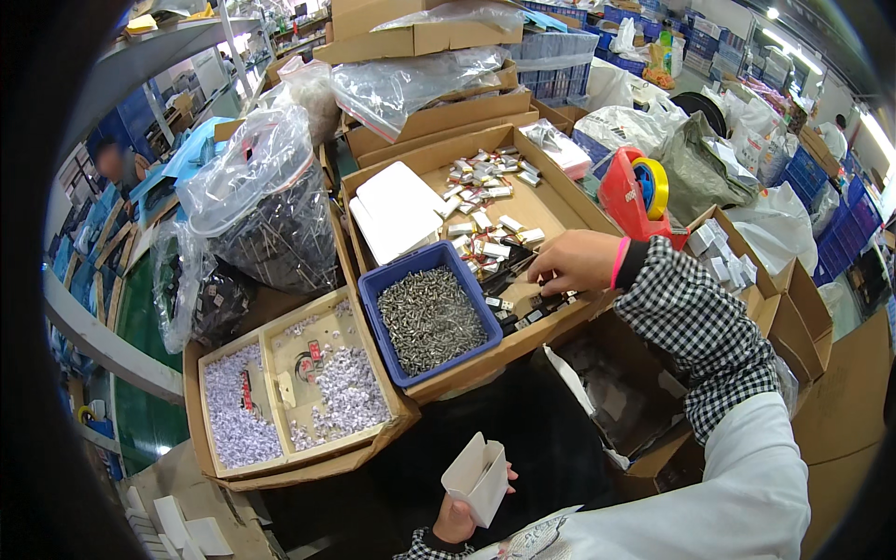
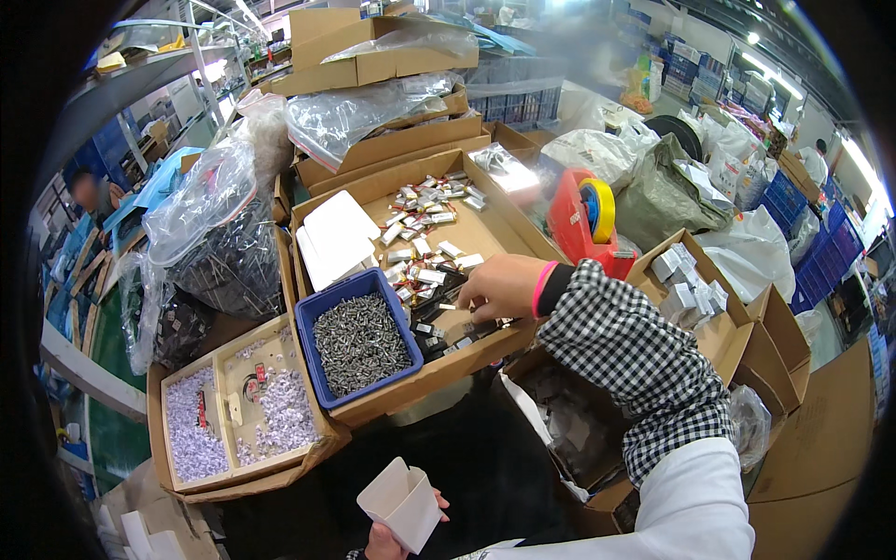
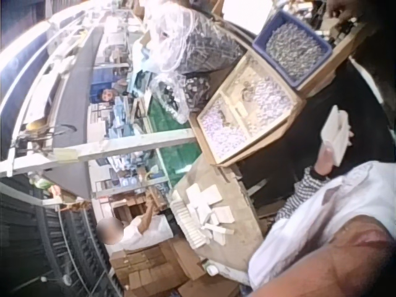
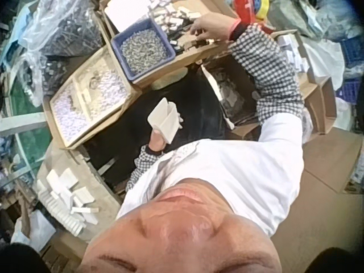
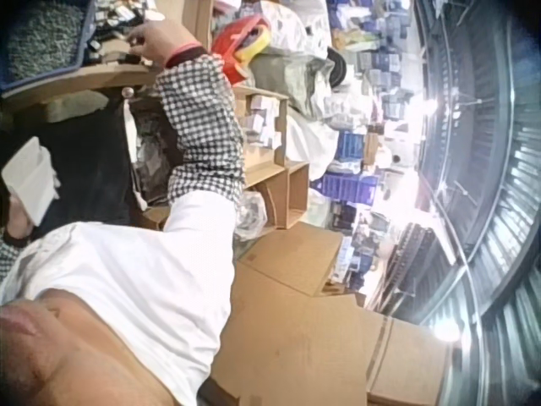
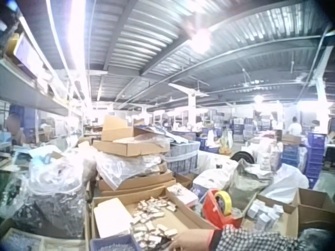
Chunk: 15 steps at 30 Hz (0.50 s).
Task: The person assembles small electronic components into white boxes. They pick up components from trays, place them into the boxes, and seal the boxes with tape. The process is repeated multiple times throughout the video.
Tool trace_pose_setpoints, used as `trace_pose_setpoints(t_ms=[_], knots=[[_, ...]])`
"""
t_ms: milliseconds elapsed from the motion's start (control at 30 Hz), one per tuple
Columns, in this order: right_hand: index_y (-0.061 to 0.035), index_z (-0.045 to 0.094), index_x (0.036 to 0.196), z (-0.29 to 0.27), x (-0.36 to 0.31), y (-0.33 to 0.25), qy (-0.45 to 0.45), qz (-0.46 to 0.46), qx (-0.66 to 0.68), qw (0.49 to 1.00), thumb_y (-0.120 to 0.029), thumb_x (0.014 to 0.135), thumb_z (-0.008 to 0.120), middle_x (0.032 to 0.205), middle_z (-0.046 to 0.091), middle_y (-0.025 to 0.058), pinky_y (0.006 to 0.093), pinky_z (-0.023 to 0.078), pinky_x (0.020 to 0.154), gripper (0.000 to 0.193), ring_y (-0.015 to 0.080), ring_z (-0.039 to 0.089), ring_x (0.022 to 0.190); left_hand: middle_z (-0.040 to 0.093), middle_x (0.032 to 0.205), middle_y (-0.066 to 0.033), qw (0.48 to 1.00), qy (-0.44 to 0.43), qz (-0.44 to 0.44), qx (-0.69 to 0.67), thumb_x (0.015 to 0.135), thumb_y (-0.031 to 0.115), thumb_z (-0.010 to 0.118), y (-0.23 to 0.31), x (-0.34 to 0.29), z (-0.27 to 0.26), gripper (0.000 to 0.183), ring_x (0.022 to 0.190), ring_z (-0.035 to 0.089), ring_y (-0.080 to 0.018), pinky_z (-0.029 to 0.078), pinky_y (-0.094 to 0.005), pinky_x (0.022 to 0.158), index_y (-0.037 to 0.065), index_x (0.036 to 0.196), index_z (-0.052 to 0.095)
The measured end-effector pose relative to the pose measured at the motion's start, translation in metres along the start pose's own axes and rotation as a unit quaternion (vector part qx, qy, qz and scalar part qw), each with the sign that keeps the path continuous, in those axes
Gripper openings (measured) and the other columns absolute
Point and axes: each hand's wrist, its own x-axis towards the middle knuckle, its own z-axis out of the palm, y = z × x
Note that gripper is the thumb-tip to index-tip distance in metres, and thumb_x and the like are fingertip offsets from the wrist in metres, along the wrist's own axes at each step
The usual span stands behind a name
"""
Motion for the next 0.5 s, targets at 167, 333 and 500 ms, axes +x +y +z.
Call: trace_pose_setpoints(t_ms=[167,333,500], knots=[[-0.0107,0.069,0.091,0.012,0.023,-0.006,-0.063,-0.017,-0.037,0.997,-0.027,0.075,0.068,0.085,0.067,0.0107,0.04,0.049,0.073,0.022,0.0293,0.063,0.082,0.049,0.124,-0.0177,1.0,-0.008,0.002,0.007,0.064,0.074,0.064,0.008,0.002,0.004,0.112,0.111,0.052,-0.0283,0.048,-0.0405,0.088,-0.002,0.138,0.029],[-0.0094,0.066,0.09,0.01,0.021,-0.013,-0.036,0.023,-0.054,0.998,-0.015,0.071,0.063,0.08,0.066,0.0126,0.0411,0.05,0.071,0.02,0.0322,0.064,0.08,0.049,0.12,-0.0209,0.997,-0.01,0.077,-0.03,0.067,0.07,0.066,0.015,0.0,0.007,0.103,0.11,0.053,-0.0316,0.048,-0.0493,0.09,0.002,0.136,0.03],[-0.0054,0.067,0.086,-0.008,0.006,-0.017,0.072,-0.003,-0.019,0.997,-0.012,0.076,0.063,0.082,0.064,0.0136,0.038,0.05,0.07,0.013,0.0316,0.062,0.077,0.043,0.132,-0.0177,0.989,-0.018,0.122,0.079,0.068,0.071,0.062,0.017,-0.01,-0.007,0.108,0.119,0.046,-0.0269,0.039,-0.0391,0.099,-0.004,0.139,0.03]])
